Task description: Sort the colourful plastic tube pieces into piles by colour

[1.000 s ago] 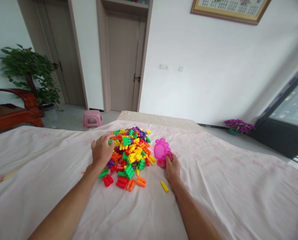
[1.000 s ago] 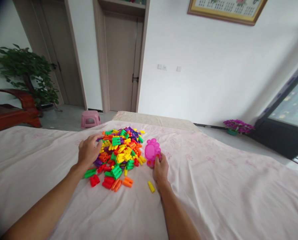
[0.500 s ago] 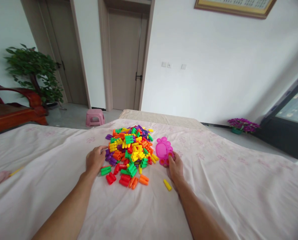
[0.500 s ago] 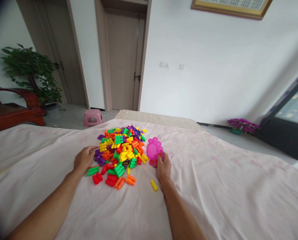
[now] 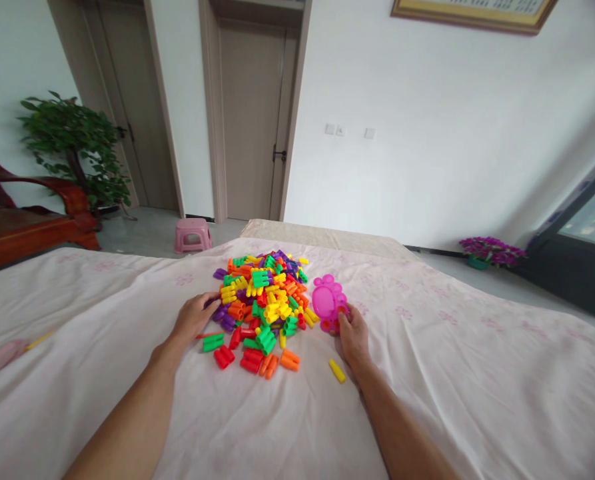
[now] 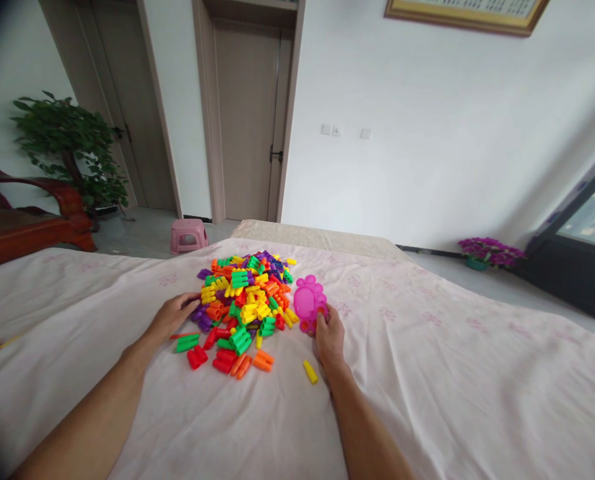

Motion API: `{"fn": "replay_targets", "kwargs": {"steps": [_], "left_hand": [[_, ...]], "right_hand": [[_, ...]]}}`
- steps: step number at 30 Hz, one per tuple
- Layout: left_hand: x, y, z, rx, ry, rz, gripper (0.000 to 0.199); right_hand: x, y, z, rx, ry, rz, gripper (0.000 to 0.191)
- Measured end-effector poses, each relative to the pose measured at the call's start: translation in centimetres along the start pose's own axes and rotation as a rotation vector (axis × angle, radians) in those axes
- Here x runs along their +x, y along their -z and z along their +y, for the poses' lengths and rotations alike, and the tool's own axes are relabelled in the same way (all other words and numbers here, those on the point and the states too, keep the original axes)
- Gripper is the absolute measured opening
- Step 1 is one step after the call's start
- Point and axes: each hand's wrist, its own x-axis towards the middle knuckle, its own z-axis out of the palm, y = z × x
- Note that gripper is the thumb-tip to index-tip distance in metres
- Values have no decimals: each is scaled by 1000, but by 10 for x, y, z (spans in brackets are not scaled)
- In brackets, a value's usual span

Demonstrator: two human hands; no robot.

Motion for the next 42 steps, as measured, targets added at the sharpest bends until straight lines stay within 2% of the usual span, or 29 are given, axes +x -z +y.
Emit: {"fn": "replay_targets", "kwargs": {"steps": [3, 5, 11, 18, 25, 31, 42], "left_hand": [[4, 5, -15, -236, -66, -118, 63], [4, 7, -21, -298, -77, -143, 70], [4, 5, -21, -68, -77, -57, 64], [1, 7, -17, -33, 35, 40, 53], [0, 10, -10, 71, 114, 83, 45], [-2, 11, -6, 45, 101, 124, 41], [1, 4, -17, 2, 115, 135, 42]], "right_hand": [[1, -1, 1, 8, -10, 17, 53], [1, -1, 2, 7, -14, 12, 53], [2, -2, 4, 41, -20, 10, 53], [4, -2, 10, 76, -24, 9, 51], [4, -1, 8, 53, -18, 13, 51], [2, -2, 5, 57, -22, 25, 51], [4, -3, 8, 61, -23, 37, 52]]}}
